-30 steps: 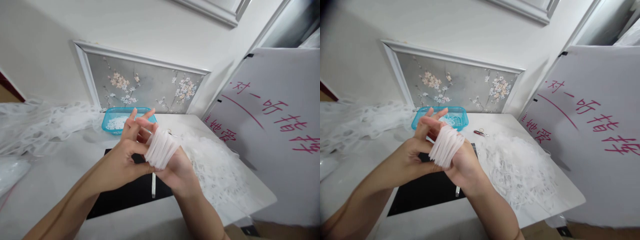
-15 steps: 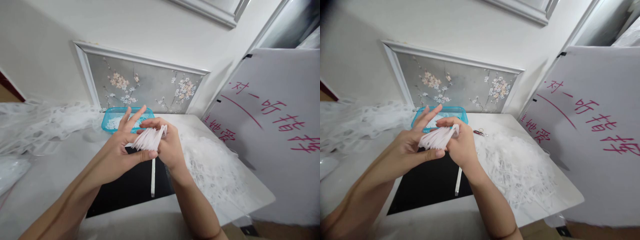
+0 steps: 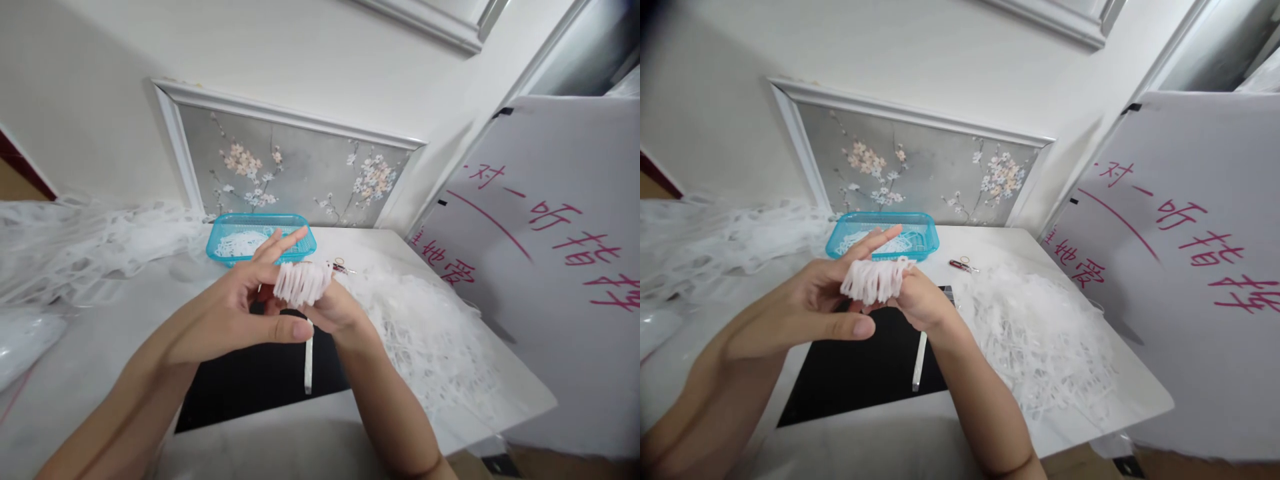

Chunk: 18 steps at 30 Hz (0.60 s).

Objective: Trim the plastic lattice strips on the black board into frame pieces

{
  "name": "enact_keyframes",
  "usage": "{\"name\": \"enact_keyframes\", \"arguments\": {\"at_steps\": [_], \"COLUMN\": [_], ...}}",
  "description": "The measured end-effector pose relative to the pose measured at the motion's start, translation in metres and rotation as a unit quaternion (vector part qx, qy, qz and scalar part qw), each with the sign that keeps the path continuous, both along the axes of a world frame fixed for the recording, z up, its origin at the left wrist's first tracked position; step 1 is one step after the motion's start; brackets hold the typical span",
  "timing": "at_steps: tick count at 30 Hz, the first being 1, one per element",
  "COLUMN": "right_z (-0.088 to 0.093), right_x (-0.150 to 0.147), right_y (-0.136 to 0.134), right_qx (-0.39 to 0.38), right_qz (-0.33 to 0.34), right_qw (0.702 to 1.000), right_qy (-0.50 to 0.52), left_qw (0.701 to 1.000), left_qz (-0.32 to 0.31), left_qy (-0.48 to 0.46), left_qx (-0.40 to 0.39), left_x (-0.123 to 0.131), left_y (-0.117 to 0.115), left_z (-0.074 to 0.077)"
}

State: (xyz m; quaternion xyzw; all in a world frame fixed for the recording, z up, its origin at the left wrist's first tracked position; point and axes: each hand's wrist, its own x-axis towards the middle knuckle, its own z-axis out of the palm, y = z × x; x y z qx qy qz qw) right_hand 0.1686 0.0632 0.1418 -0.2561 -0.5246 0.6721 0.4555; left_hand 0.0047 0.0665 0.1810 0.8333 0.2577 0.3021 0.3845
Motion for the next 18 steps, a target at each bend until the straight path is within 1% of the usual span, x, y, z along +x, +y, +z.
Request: {"name": "enact_keyframes", "arguments": {"at_steps": [2, 7, 9, 11, 13, 14, 15, 16, 18], "right_z": [-0.0008, -0.0037, -0.0039, -0.0032, -0.0018, -0.0011, -0.0004, 0.0001, 0.0011], "right_x": [-0.0016, -0.0067, -0.008, -0.0088, -0.0093, -0.0095, -0.0096, -0.0097, -0.0096], "right_y": [-0.001, -0.0004, -0.0004, -0.0011, -0.0028, -0.004, -0.0054, -0.0067, -0.0089], "right_qx": [-0.014, -0.015, -0.021, -0.017, -0.011, -0.008, -0.005, -0.003, 0.001], "right_qz": [-0.002, -0.008, 0.0, 0.027, 0.052, 0.051, 0.041, 0.028, 0.0], "right_qw": [1.0, 1.0, 1.0, 0.999, 0.998, 0.999, 0.999, 0.999, 1.0], "right_qy": [0.012, 0.017, 0.023, 0.022, 0.016, 0.016, 0.017, 0.017, 0.011], "left_qw": [1.0, 0.999, 0.996, 0.991, 0.986, 0.985, 0.986, 0.99, 0.999], "left_qz": [-0.001, -0.003, -0.012, -0.023, -0.039, -0.044, -0.046, -0.043, -0.02], "left_qy": [-0.006, -0.039, -0.058, -0.068, -0.059, -0.051, -0.043, -0.033, -0.006], "left_qx": [-0.008, -0.025, -0.061, -0.11, -0.152, -0.16, -0.153, -0.129, -0.035], "left_x": [-0.0018, -0.0043, -0.0039, -0.0031, -0.0022, -0.0019, -0.0016, -0.0013, -0.0009], "left_y": [0.0019, 0.006, 0.0066, 0.0069, 0.0071, 0.007, 0.0069, 0.0065, 0.0052], "left_z": [0.0008, -0.0008, -0.0024, -0.0036, -0.0043, -0.0043, -0.0042, -0.0041, -0.0041]}}
